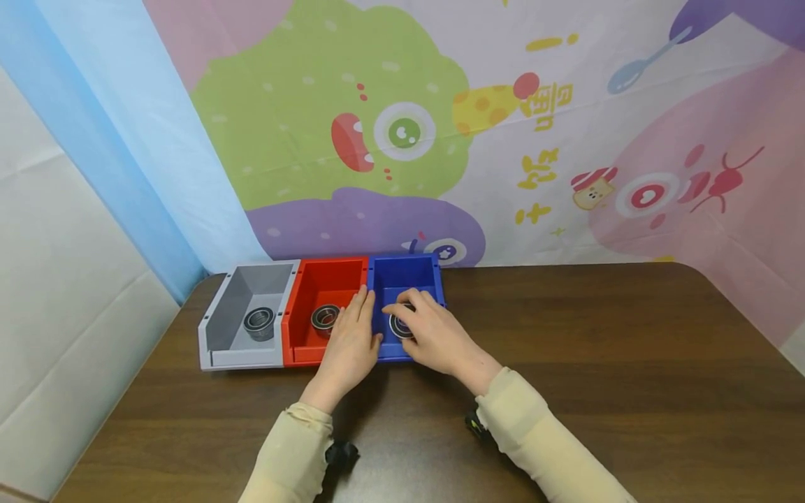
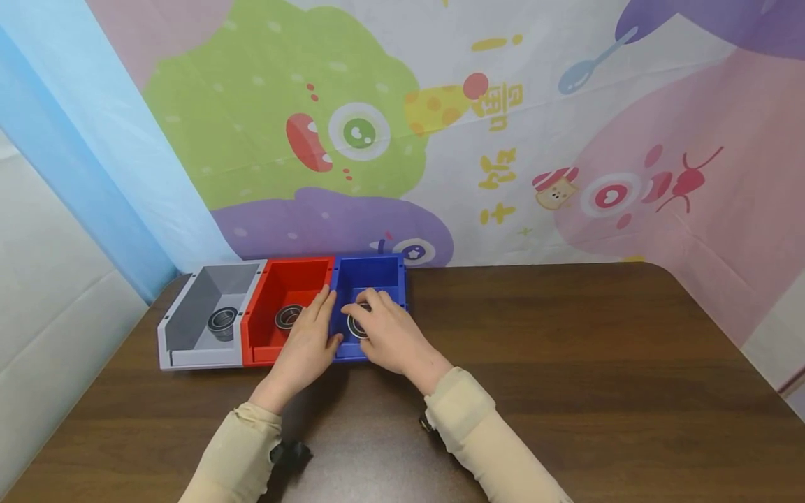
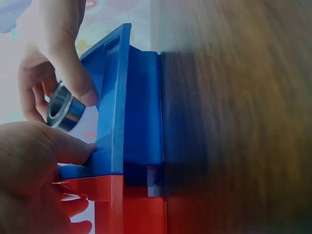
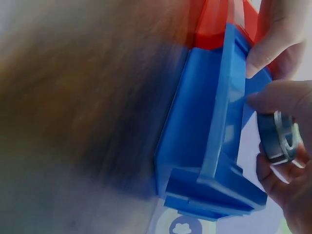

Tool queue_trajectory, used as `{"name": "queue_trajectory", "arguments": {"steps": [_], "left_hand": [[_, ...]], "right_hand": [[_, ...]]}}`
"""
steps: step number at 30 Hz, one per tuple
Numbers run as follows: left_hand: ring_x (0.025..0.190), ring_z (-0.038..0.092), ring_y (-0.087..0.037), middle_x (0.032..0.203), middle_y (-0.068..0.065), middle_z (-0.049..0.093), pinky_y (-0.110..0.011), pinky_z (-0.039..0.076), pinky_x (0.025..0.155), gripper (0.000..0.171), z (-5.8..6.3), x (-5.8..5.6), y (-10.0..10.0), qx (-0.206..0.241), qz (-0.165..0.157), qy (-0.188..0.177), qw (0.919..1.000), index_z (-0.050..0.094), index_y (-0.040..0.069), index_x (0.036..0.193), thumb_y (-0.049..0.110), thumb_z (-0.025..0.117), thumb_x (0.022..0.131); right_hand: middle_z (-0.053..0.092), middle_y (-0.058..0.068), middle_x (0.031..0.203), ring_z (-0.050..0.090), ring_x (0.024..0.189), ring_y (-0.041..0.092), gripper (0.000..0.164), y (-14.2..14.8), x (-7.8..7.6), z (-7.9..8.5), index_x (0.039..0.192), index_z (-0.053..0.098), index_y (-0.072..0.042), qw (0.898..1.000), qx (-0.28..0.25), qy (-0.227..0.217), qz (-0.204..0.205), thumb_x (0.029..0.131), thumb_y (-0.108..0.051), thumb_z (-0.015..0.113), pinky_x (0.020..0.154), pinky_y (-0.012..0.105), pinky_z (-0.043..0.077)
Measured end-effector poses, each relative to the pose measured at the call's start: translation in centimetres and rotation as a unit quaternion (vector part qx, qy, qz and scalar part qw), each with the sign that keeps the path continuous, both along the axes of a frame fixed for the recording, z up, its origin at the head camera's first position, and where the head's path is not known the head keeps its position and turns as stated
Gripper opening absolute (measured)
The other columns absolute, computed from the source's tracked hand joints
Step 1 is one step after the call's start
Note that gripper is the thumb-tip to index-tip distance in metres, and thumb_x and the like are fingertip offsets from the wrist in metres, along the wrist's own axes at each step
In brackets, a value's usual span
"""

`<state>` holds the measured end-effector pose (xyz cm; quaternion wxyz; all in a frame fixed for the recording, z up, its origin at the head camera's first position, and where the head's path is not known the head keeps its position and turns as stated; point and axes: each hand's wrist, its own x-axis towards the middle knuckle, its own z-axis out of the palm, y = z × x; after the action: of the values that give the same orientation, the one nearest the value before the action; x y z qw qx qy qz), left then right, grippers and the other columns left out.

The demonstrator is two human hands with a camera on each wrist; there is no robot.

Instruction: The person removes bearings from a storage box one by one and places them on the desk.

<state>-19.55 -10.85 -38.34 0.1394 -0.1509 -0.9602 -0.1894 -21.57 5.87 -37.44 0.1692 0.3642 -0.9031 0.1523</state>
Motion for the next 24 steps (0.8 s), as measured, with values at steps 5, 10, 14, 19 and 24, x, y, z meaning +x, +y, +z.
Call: {"name": "queue_trajectory", "arguments": {"steps": [5, 10, 14, 19, 24], "left_hand": [[0.131, 0.031, -0.035, 0.145, -0.02, 0.029, -0.053, 0.024, 0.106, 0.067, 0.0, 0.0, 0.1, 0.004, 0.003, -0.007, 1.0, 0.033, -0.004, 0.137, 0.01, 0.065, 0.08], [0.132, 0.031, -0.035, 0.145, -0.019, 0.028, -0.053, 0.023, 0.106, 0.068, -0.1, 0.0, 0.2, 0.006, 0.004, -0.012, 0.9999, 0.032, -0.003, 0.138, 0.01, 0.065, 0.08], [0.132, 0.03, -0.035, 0.146, -0.019, 0.028, -0.053, 0.023, 0.106, 0.068, -0.1, 0.0, 0.2, 0.005, 0.005, -0.012, 0.9999, 0.032, -0.003, 0.138, 0.01, 0.065, 0.08], [0.132, 0.031, -0.035, 0.145, -0.019, 0.028, -0.053, 0.024, 0.106, 0.069, -0.1, -0.1, 0.1, 0.002, 0.008, -0.007, 0.9999, 0.032, -0.003, 0.138, 0.011, 0.066, 0.08], [0.132, 0.03, -0.034, 0.146, -0.018, 0.027, -0.052, 0.023, 0.106, 0.069, -0.1, -0.1, 0.1, 0.001, 0.008, -0.013, 0.9999, 0.031, -0.002, 0.139, 0.011, 0.065, 0.08]], "right_hand": [[0.051, 0.005, 0.109, 0.052, 0.099, 0.018, 0.045, 0.7, 0.7, 0.1, 0.117, 0.059, -0.015, 1.0, -0.016, 0.018, 0.007, 0.073, -0.019, 0.07, 0.084, 0.029, 0.049], [0.052, 0.003, 0.105, 0.053, 0.092, 0.015, 0.044, 1.5, 1.3, 0.2, 0.115, 0.06, -0.015, 0.999, -0.024, 0.022, 0.007, 0.072, -0.021, 0.071, 0.079, 0.027, 0.05], [0.053, 0.001, 0.102, 0.054, 0.089, 0.012, 0.046, 2.1, 1.9, 0.4, 0.114, 0.06, -0.015, 0.999, -0.032, 0.01, -0.001, 0.071, -0.024, 0.071, 0.075, 0.027, 0.05], [0.054, 0.001, 0.103, 0.055, 0.088, 0.012, 0.049, 2.7, 2.5, 0.5, 0.117, 0.058, -0.014, 0.999, -0.038, -0.002, -0.008, 0.071, -0.026, 0.072, 0.074, 0.027, 0.05], [0.055, 0.001, 0.104, 0.055, 0.09, 0.012, 0.05, 3.3, 2.9, 0.5, 0.117, 0.057, -0.012, 0.999, -0.034, -0.015, -0.015, 0.071, -0.025, 0.073, 0.078, 0.029, 0.05]]}}
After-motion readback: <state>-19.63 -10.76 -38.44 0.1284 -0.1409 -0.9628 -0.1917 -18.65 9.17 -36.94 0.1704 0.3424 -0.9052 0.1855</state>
